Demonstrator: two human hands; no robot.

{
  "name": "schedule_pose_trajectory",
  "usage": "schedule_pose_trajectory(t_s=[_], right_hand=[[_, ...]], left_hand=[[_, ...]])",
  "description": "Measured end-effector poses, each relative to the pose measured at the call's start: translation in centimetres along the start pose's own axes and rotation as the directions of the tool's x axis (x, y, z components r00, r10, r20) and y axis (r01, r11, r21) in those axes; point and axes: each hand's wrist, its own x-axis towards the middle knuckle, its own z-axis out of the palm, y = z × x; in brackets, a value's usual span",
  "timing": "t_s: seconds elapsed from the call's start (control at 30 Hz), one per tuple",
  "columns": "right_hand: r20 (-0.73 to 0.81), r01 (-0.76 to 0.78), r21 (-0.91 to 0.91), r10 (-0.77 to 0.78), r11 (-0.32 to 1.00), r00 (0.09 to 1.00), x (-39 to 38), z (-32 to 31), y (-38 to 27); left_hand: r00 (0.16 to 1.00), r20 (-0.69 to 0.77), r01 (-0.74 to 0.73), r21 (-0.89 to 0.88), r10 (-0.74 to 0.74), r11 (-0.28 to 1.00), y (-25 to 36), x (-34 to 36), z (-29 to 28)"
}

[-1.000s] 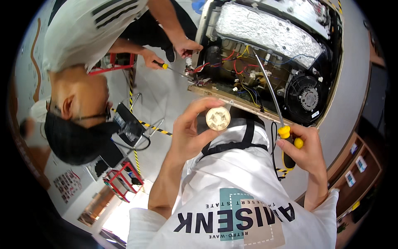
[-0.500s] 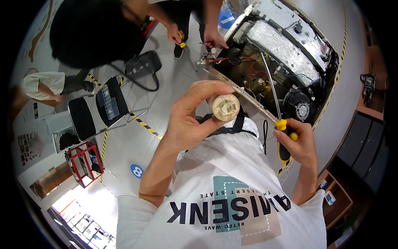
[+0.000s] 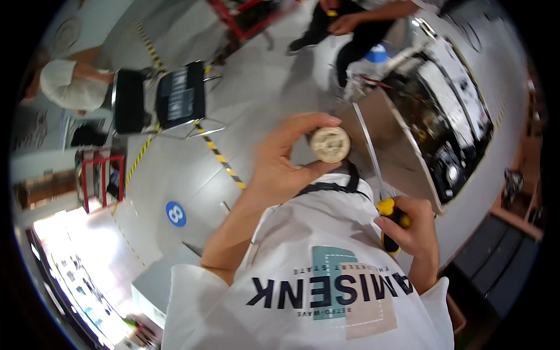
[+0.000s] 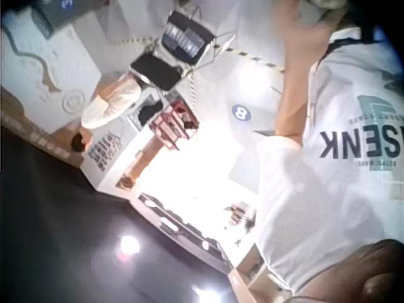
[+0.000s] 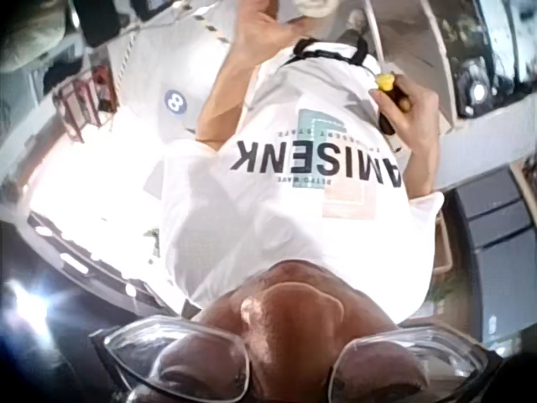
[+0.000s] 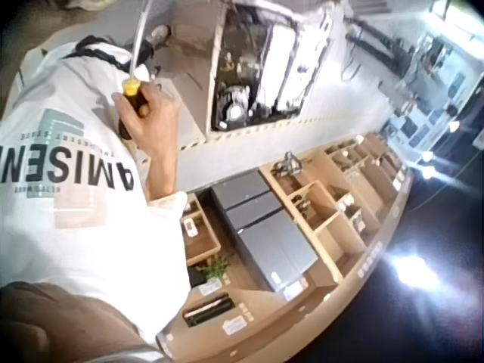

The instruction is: The person unscrews a component from inside an appliance with a screwdriver, removes the part, and handles it while a second person assists with the repair.

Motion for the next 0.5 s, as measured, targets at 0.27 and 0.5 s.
schedule_pose_trajectory(t_s=[0.27,0.5], right_hand=[[0.185,-0.057,-0.052,0.065,0.997,0.981,3.8,5.8,-3.6],[0.316,0.005,-0.286,0.089,0.958,0.944,14.6,10.1,-7.2]], left_hand=[[0.941,-0.313,0.130,-0.028,-0.132,0.991,-1.5,-6.0,-6.8],[0.730,-0.551,0.316,-0.252,-0.404,0.915,-10.0,-8.2,-14.7]])
